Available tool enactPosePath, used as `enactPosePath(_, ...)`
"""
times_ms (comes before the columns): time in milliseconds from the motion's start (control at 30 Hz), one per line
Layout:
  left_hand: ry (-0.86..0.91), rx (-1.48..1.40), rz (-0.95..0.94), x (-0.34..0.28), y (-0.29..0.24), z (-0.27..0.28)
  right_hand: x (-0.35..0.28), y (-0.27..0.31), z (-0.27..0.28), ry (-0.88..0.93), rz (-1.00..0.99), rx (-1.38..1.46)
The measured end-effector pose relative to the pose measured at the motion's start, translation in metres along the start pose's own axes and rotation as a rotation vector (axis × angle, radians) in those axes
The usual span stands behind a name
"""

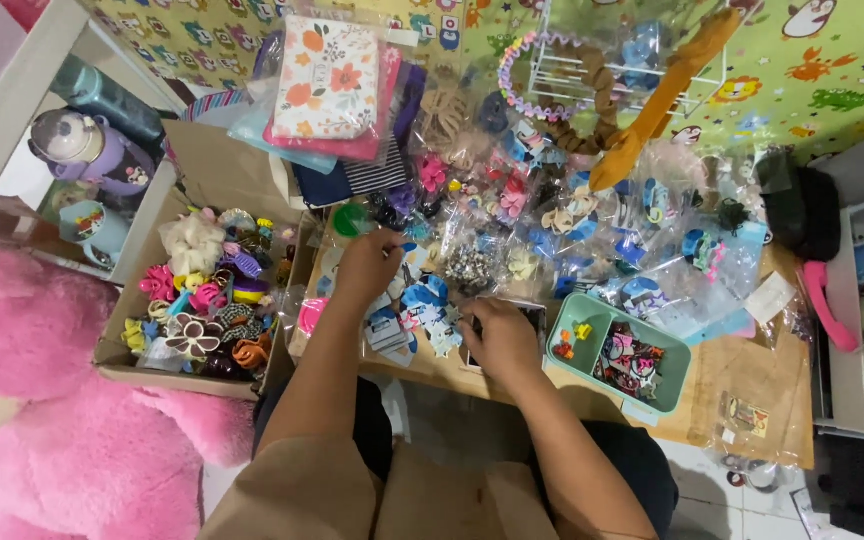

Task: The person sorts small hair accessories, including clips and barrettes, from a cluttered table into a small green container. They pick up items from plastic bags and piles, separate them, and place them into the container.

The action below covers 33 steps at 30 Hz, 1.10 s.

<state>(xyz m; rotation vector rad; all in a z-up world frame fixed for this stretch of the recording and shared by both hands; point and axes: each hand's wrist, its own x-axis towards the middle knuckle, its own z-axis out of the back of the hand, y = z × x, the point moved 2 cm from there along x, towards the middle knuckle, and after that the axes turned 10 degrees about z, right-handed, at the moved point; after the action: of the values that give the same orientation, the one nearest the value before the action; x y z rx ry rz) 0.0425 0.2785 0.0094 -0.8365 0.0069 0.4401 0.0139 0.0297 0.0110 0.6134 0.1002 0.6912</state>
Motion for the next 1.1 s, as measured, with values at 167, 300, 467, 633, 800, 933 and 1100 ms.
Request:
enactPosePath(167,0.003,0.043,0.016,0.026,0.024,-0.027,0.001,-0.001,-0.006,0.009,0.045,-0.074)
enactPosePath(300,0.067,0.126,0.074,0.034,0.03,-0.04,-0.002,-0.01,-0.015,-0.005,0.089,-0.114)
enactPosePath(467,0.075,0.146,0.084,0.048,0.035,-0.05,0.0,-0.008,-0.01,0.006,0.088,-0.112)
enactPosePath(633,0.038,0.217,0.135,0.042,0.02,-0.045,0.002,-0.012,-0.016,0.032,0.089,-0.134)
enactPosePath(800,0.005,0.337,-0.066,0.037,0.021,-0.038,0.006,-0.012,-0.038,-0.005,0.15,-0.149)
enactPosePath(933,0.046,0.333,-0.13,0.001,-0.007,-0.007,0.011,0.011,-0.045,-0.045,0.208,-0.185)
enactPosePath(1100,0.147,0.113,-0.084,-0.044,-0.037,0.034,0.013,-0.007,-0.116,-0.047,0.331,-0.254)
